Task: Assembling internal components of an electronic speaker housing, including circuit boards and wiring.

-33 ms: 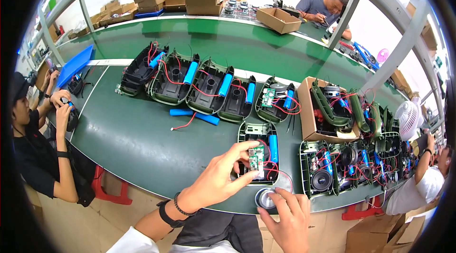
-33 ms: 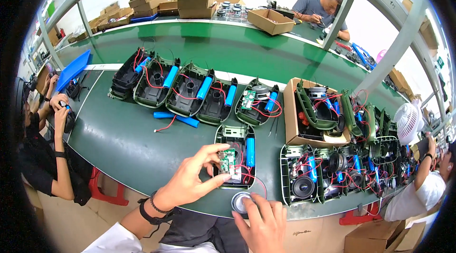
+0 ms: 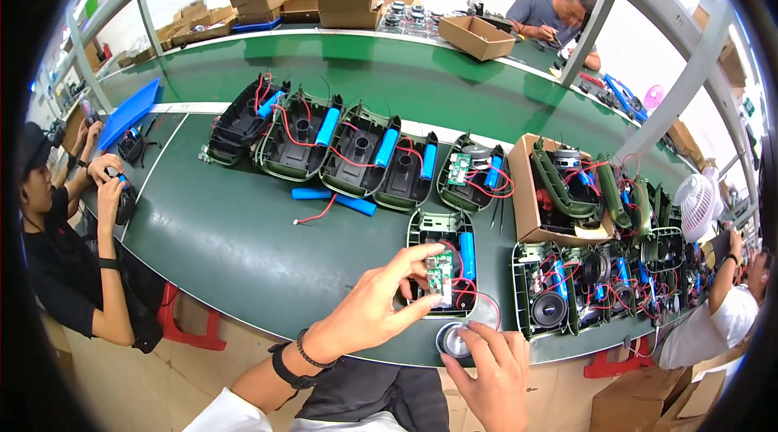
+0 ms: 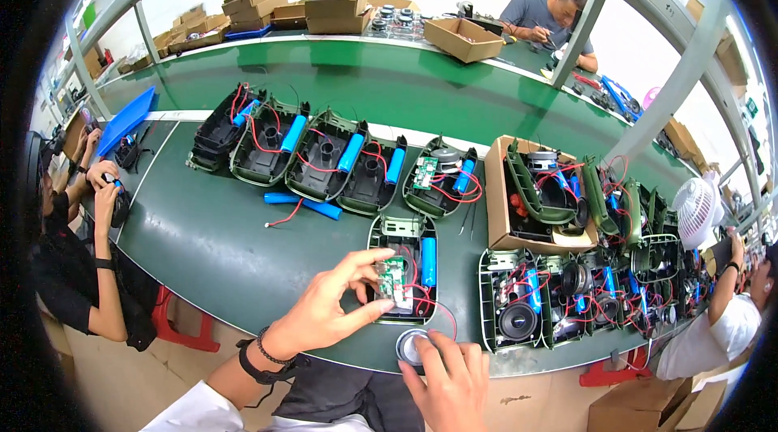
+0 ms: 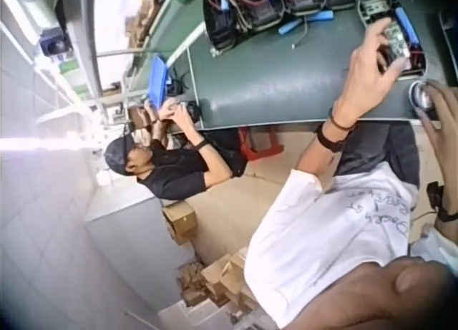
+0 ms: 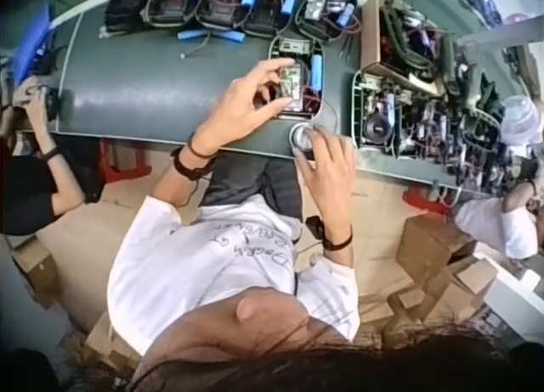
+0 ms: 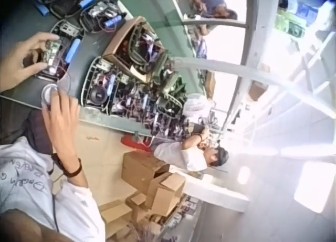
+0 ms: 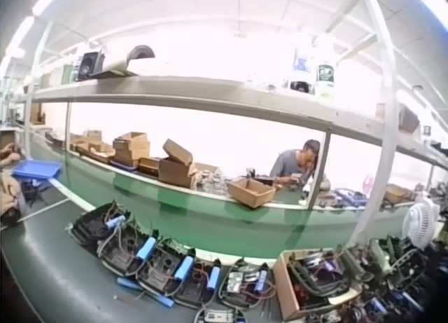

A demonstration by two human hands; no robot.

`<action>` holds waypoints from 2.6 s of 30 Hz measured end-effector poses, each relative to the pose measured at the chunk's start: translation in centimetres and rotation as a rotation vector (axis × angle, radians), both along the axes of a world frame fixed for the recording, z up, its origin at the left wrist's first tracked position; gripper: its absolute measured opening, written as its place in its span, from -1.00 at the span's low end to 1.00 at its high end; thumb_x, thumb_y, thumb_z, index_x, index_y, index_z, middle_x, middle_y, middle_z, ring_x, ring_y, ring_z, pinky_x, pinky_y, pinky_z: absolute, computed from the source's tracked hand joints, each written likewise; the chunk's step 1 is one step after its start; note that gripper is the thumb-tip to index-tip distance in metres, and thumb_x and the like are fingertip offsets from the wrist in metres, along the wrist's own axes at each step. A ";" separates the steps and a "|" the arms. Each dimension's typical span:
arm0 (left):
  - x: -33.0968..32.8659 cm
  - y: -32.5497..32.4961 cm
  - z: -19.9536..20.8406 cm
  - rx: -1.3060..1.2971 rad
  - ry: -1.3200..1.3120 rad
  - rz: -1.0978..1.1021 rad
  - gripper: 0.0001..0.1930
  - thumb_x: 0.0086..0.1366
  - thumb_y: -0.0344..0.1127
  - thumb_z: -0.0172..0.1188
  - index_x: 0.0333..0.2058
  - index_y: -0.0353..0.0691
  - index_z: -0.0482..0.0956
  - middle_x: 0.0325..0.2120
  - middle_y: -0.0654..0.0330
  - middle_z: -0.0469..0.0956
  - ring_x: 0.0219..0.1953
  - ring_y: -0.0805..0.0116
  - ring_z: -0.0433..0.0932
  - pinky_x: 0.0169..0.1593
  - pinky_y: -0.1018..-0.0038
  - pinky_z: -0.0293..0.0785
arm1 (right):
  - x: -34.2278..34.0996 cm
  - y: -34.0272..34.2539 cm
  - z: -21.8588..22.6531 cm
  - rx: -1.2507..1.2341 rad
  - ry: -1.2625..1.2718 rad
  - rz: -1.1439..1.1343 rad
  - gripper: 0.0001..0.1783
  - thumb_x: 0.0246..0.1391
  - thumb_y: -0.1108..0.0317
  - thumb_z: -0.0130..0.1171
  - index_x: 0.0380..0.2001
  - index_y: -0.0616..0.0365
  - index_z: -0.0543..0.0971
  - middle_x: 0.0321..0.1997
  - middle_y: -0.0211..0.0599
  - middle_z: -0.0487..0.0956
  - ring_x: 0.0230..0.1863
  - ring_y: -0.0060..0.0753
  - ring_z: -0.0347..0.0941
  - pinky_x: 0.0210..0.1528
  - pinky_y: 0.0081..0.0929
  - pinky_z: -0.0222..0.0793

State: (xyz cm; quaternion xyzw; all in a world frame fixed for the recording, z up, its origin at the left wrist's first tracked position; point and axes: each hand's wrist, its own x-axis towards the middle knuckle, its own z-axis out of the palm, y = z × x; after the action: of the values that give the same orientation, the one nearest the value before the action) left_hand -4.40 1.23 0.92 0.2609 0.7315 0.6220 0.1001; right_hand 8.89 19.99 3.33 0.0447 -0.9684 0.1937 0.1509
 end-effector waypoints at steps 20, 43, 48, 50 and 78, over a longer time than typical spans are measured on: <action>-0.3 -0.9 -2.1 0.407 -0.180 0.175 -0.50 0.40 -0.53 0.27 0.27 -0.35 0.39 -0.11 0.04 0.68 -0.07 0.34 0.68 0.05 0.38 0.64 | -1.9 1.9 3.8 -0.389 0.061 0.181 -0.37 -0.13 0.42 0.55 0.10 0.18 0.64 0.08 -0.09 0.60 0.04 -0.01 0.50 0.08 -0.20 0.39; -0.5 -0.6 -3.2 0.423 -0.200 0.378 -0.79 0.31 -0.64 0.31 -0.13 -0.40 0.50 -0.28 0.06 0.68 -0.24 0.35 0.74 -0.10 0.50 0.69 | -8.0 0.1 -4.2 -0.473 0.466 -0.027 -0.40 -0.05 0.26 0.56 0.10 0.15 0.66 0.02 -0.19 0.63 -0.04 -0.18 0.49 0.03 -0.30 0.38; 0.0 -0.1 -3.0 0.389 -0.181 0.398 -0.81 0.31 -0.66 0.30 -0.15 -0.40 0.50 -0.31 0.06 0.69 -0.26 0.37 0.73 -0.12 0.51 0.69 | -7.8 0.3 -5.0 -0.468 0.502 -0.040 -0.42 -0.01 0.22 0.54 0.08 0.20 0.65 -0.02 -0.11 0.61 -0.07 -0.17 0.47 -0.01 -0.33 0.41; 0.1 -0.5 -3.1 0.366 -0.156 0.417 -0.82 0.32 -0.66 0.30 -0.16 -0.39 0.51 -0.32 0.06 0.70 -0.25 0.36 0.74 -0.12 0.50 0.69 | -8.0 -0.3 -5.2 -0.516 0.493 -0.064 -0.40 -0.02 0.26 0.55 0.11 0.17 0.65 0.02 -0.17 0.62 -0.05 -0.16 0.47 0.02 -0.30 0.38; 0.2 -0.4 -3.4 0.305 -0.006 0.383 -0.80 0.29 -0.67 0.33 -0.11 -0.49 0.59 -0.24 -0.07 0.72 -0.16 0.26 0.76 -0.04 0.42 0.74 | -7.5 -0.3 -6.3 -0.563 0.464 -0.124 -0.29 0.25 -0.12 0.28 0.11 0.37 0.54 0.03 -0.11 0.51 -0.14 -0.37 0.33 -0.07 -0.45 0.27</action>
State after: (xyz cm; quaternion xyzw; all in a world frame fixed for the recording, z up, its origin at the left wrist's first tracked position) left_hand -4.18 0.84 -2.51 0.1279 0.6648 0.7337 -0.0581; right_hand 1.40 19.69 -2.97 -0.0149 -0.8180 0.4279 0.3841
